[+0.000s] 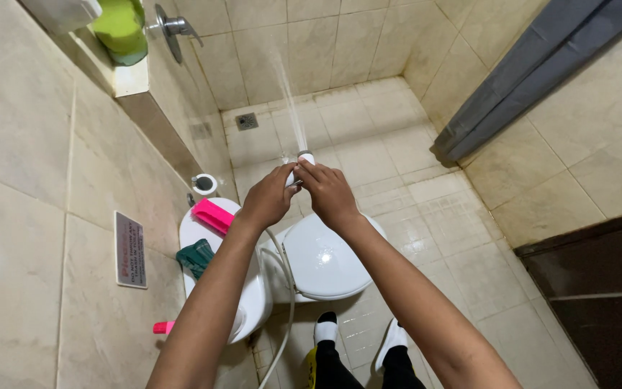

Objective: The person uses a handheld bidet sprayer to rinse the tiled bathroom floor. They move the sprayer across different sections of the floor, directing water toward the drain and around the base of the toilet.

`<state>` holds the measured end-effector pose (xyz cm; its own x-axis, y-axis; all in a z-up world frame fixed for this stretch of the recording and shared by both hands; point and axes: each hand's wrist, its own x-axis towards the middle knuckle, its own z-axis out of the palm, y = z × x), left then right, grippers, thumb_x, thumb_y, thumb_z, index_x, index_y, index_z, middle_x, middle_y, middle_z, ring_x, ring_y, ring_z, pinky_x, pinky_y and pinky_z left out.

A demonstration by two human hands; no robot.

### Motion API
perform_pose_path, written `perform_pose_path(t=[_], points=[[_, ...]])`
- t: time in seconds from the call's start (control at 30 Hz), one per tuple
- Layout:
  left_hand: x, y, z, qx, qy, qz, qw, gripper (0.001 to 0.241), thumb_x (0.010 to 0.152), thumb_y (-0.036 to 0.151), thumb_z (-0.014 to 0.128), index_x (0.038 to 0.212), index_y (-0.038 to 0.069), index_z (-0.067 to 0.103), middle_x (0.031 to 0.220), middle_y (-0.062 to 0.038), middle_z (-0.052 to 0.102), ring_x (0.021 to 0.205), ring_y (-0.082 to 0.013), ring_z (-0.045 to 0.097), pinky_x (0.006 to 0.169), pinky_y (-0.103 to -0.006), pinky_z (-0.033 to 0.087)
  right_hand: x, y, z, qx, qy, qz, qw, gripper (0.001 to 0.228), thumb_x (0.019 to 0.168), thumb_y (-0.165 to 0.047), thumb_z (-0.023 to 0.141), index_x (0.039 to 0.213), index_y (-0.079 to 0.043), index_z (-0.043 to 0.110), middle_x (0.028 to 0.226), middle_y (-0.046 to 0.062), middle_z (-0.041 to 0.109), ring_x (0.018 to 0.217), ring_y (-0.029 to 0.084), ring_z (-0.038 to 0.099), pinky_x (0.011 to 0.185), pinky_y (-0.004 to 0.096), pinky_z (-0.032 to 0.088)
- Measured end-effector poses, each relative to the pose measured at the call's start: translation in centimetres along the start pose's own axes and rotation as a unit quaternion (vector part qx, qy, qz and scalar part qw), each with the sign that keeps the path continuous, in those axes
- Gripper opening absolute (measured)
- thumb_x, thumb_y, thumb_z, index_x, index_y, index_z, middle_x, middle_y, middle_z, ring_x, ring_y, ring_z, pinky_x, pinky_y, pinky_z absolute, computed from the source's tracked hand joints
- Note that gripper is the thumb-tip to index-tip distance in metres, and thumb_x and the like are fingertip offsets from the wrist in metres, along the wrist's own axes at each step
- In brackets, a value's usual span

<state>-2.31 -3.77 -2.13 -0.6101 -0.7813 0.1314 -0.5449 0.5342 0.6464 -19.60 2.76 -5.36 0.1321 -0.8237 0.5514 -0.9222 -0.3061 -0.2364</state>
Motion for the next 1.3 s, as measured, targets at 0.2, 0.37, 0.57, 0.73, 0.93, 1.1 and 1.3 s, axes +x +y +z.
perform_pose_path(t=[0.2,0.37,0.57,0.73,0.93,1.1,1.3], points=[[1.0,1.5,1.3,-0.003,-0.024,0.034,0.999,0.048,0.096,0.017,0.063,0.141,0.015,0.05,0.135,-0.011,0.063,0.121,-0.035,0.06,0.095,-0.048,0.05,-1.6,1.1,-1.2,-0.01,0.022,0.03,0.999,0.04,0.095,-0.007,0.066,0.135,-0.012,0.064,0.142,0.006,0.064,0.124,0.023,0.062,0.099,0.04,0.044],[1.7,2.8,3.3,0.011,-0.03,0.081,0.996,0.046,0.094,0.015,0.067,0.138,0.015,0.053,0.128,-0.01,0.066,0.118,-0.034,0.062,0.093,-0.0489,0.05,-3.7,2.4,-2.4,-0.029,0.034,0.052,0.998,0.04,0.095,-0.012,0.071,0.134,-0.013,0.064,0.138,0.004,0.065,0.119,0.022,0.064,0.097,0.04,0.045],[2.3,4.5,5.4,0.011,-0.027,0.123,0.992,0.046,0.091,0.013,0.069,0.135,0.015,0.055,0.124,-0.01,0.067,0.113,-0.0338,0.063,0.091,-0.0494,0.05,-5.8,3.4,-4.2,-0.041,0.065,0.063,0.995,0.042,0.094,-0.01,0.073,0.135,-0.011,0.064,0.137,0.005,0.066,0.117,0.023,0.066,0.096,0.039,0.046],[3.3,6.6,7.6,-0.001,-0.034,0.154,0.988,0.047,0.091,0.012,0.069,0.136,0.015,0.055,0.123,-0.01,0.066,0.113,-0.0339,0.062,0.091,-0.0495,0.049,-7.5,4.6,-6.4,-0.068,0.097,0.065,0.991,0.043,0.092,-0.011,0.074,0.134,-0.009,0.065,0.135,0.007,0.067,0.118,0.025,0.066,0.096,0.04,0.047],[4.0,9.6,11.0,-0.023,-0.057,0.167,0.984,0.049,0.091,0.013,0.07,0.137,0.016,0.055,0.126,-0.009,0.066,0.115,-0.0328,0.062,0.092,-0.0496,0.048,-10.7,6.6,-8.8,-0.1,0.089,0.101,0.986,0.044,0.092,-0.008,0.074,0.135,-0.008,0.064,0.135,0.008,0.067,0.117,0.025,0.066,0.092,0.04,0.047],[4.7,11.6,13.2,-0.027,-0.084,0.185,0.979,0.049,0.091,0.014,0.071,0.137,0.017,0.056,0.124,-0.008,0.066,0.115,-0.0323,0.062,0.092,-0.049,0.049,-12.8,7.8,-10.5,-0.123,0.09,0.129,0.98,0.043,0.092,-0.008,0.075,0.134,-0.007,0.065,0.133,0.008,0.068,0.114,0.024,0.068,0.089,0.039,0.048],[5.1,13.2,15.4,-0.03,-0.113,0.184,0.976,0.048,0.091,0.016,0.071,0.137,0.017,0.056,0.122,-0.009,0.067,0.115,-0.0326,0.062,0.092,-0.049,0.049,-14.2,9.0,-12.4,-0.087,0.087,0.125,0.985,0.038,0.089,-0.005,0.076,0.126,-0.002,0.066,0.128,0.013,0.069,0.107,0.031,0.071,0.085,0.043,0.054]])
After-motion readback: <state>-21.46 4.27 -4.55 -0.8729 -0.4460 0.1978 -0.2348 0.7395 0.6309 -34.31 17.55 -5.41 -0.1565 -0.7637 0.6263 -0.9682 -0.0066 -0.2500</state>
